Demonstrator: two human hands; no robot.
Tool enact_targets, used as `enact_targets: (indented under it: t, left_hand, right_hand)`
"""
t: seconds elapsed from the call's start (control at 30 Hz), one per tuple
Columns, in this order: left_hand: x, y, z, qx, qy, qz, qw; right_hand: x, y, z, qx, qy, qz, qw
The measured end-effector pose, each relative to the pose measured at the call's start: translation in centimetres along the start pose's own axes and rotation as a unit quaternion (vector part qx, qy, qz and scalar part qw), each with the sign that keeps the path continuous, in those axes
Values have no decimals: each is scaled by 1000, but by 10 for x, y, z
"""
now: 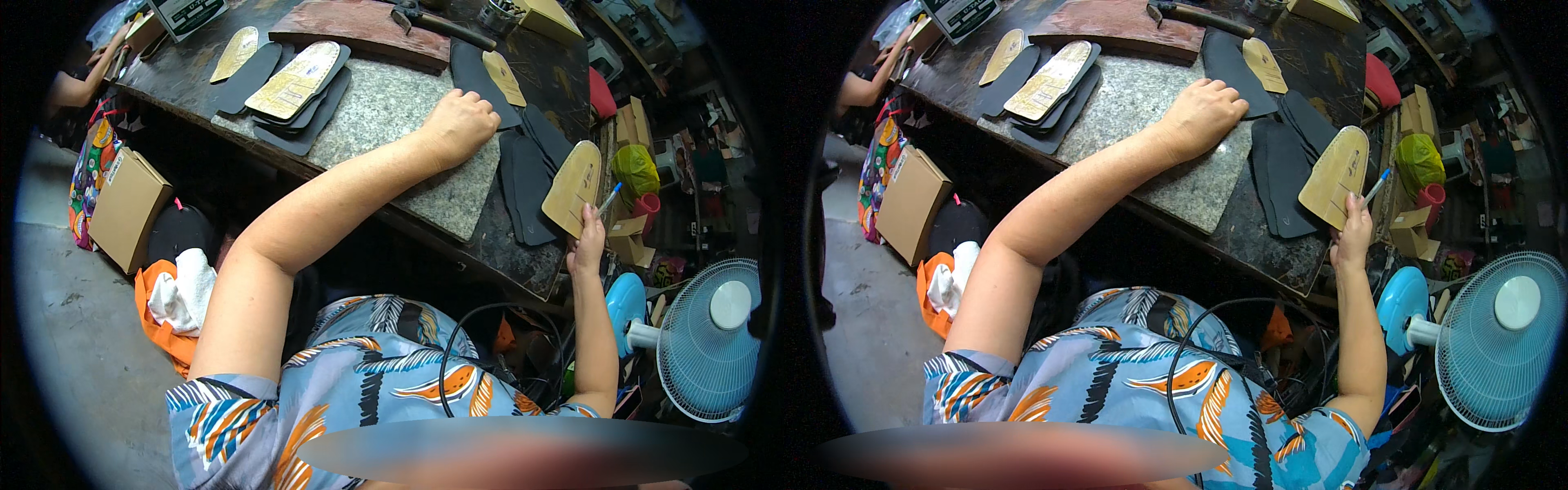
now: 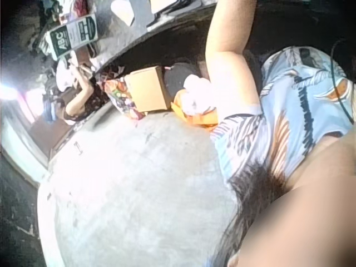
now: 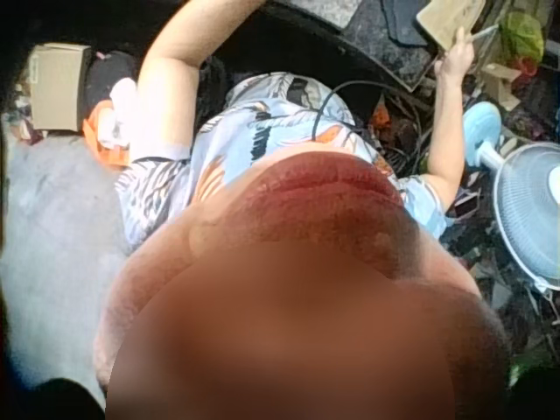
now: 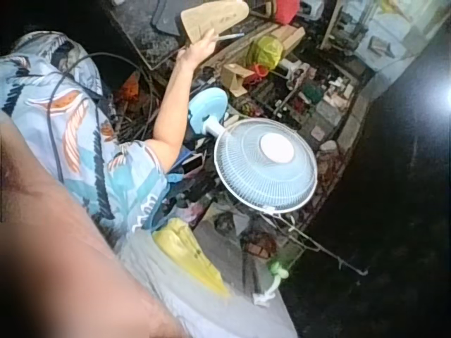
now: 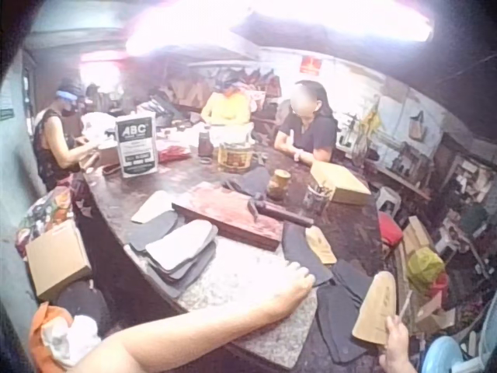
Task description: The person marks lines and numbers on shoe sole templates and corresponding black insole pieces using a blue pen. They repeatedly align the template on the insole, draw lines, and write identifiers before moving to the next piece.
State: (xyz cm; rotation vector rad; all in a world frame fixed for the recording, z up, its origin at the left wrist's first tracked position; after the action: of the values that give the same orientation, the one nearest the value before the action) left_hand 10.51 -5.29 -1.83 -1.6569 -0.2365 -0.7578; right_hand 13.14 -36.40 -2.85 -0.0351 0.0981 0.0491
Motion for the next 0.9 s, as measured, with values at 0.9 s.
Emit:
enact_targets:
  t: [0.9]
  left_hand:
    - [-112,-106,13,2,-68,-19,998]
  right_hand:
    - [5,-4,35,52,-44,55,996]
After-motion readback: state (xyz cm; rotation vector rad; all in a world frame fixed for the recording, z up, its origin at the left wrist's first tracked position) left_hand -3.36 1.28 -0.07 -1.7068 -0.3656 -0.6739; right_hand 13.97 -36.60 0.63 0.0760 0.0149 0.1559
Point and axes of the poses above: each hand's wrist, its own x-axis towards the middle knuckle, its own y-axis out of the palm, z = x × y, the point moved 2 cm from there along x, towards the middle knuckle
